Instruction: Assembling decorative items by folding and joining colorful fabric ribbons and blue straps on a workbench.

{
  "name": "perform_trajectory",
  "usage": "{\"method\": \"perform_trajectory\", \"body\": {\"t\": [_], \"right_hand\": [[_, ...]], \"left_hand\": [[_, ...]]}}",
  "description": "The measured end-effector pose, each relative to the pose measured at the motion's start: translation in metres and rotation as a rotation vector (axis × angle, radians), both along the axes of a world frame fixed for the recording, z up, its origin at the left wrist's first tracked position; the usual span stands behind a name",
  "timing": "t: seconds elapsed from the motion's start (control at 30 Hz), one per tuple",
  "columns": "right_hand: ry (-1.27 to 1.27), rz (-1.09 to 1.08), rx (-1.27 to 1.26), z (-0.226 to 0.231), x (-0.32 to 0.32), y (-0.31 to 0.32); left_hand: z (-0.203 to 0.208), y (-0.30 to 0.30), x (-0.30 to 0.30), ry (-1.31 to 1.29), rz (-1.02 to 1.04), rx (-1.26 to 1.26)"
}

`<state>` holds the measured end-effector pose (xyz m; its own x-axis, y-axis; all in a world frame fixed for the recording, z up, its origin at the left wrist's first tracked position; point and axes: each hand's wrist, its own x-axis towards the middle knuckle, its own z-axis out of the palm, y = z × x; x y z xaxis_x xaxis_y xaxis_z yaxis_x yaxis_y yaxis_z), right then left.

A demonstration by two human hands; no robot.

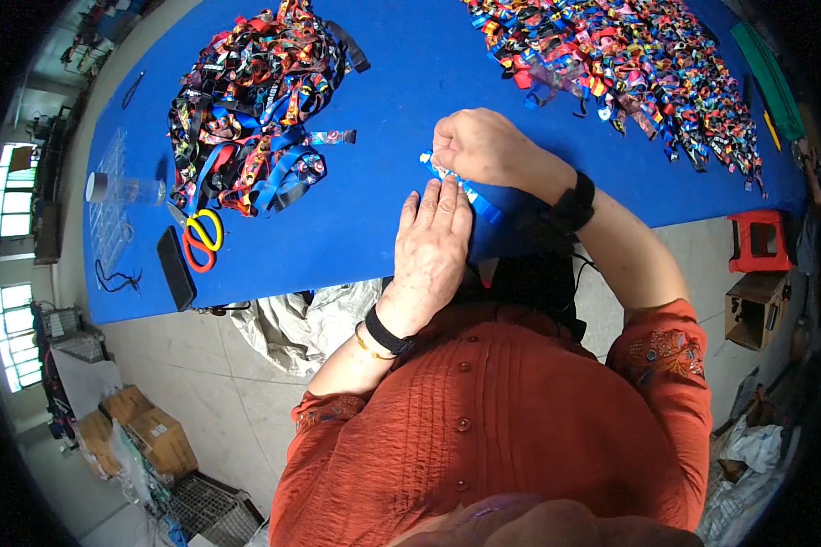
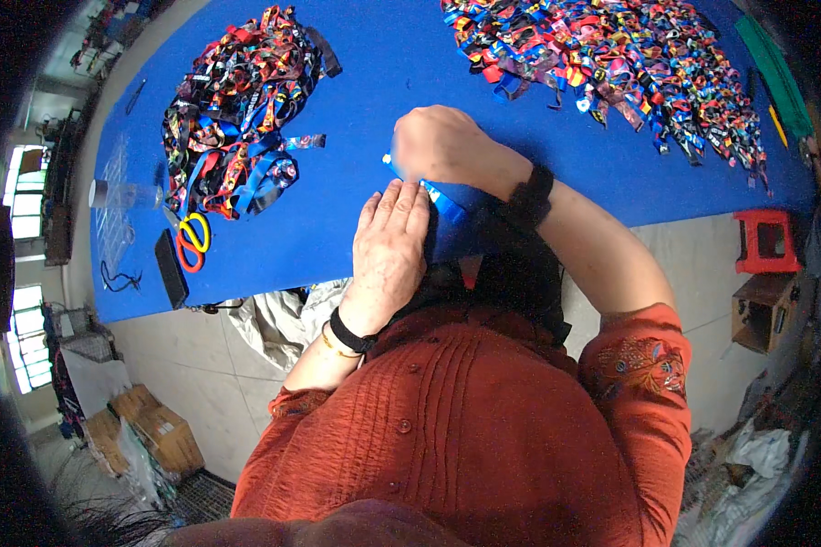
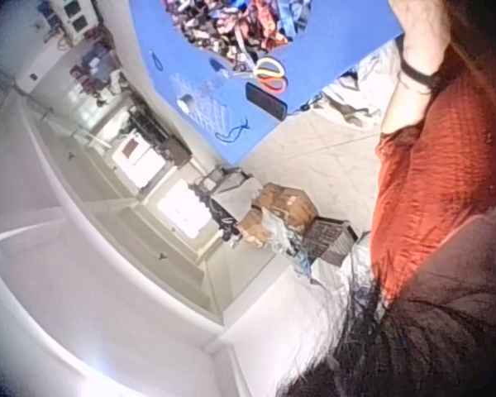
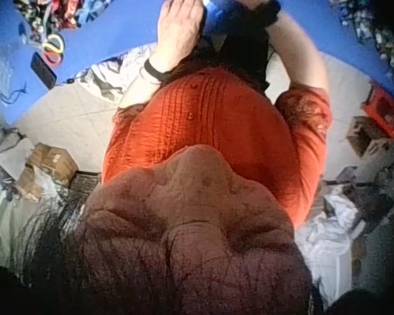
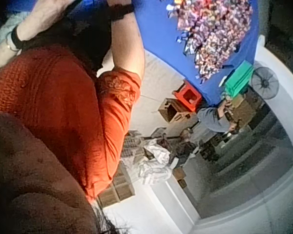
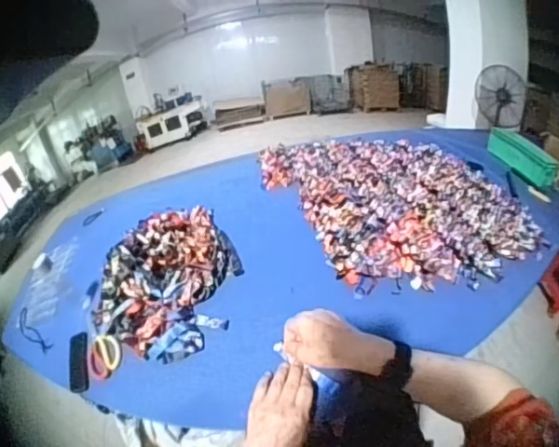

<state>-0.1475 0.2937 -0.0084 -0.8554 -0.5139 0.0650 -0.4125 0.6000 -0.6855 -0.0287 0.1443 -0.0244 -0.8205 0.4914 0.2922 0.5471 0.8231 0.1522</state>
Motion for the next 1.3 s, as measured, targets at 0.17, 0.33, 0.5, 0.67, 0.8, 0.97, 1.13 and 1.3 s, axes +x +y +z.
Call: {"method": "perform_trajectory", "body": {"t": [0.17,0.33,0.5,0.67,0.8,0.97,1.13,1.3], "right_hand": [[0.055,-0.067,-0.027,-0.001,0.000,0.002],[-0.061,-0.233,0.137,0.041,0.001,0.032],[-0.089,-0.261,0.194,0.019,0.022,0.038],[-0.136,-0.268,0.135,0.009,0.023,0.036],[-0.171,-0.300,0.138,0.010,0.027,0.031],[-0.072,-0.333,0.191,-0.001,0.031,0.027],[-0.046,-0.322,0.156,0.002,0.040,0.033],[0.290,-0.192,-0.039,0.012,0.068,0.034]], "left_hand": [[-0.002,0.002,0.000,0.029,0.010,-0.040],[0.001,0.004,0.000,0.072,0.003,-0.061],[-0.001,0.004,0.000,0.120,0.004,-0.067],[-0.001,0.004,-0.002,0.117,-0.006,-0.068],[-0.003,0.004,0.000,0.127,0.007,-0.070],[-0.002,0.006,0.003,0.108,0.029,-0.094],[-0.007,0.004,0.004,0.142,0.011,-0.090],[-0.011,0.003,0.004,0.133,0.017,-0.089]]}}
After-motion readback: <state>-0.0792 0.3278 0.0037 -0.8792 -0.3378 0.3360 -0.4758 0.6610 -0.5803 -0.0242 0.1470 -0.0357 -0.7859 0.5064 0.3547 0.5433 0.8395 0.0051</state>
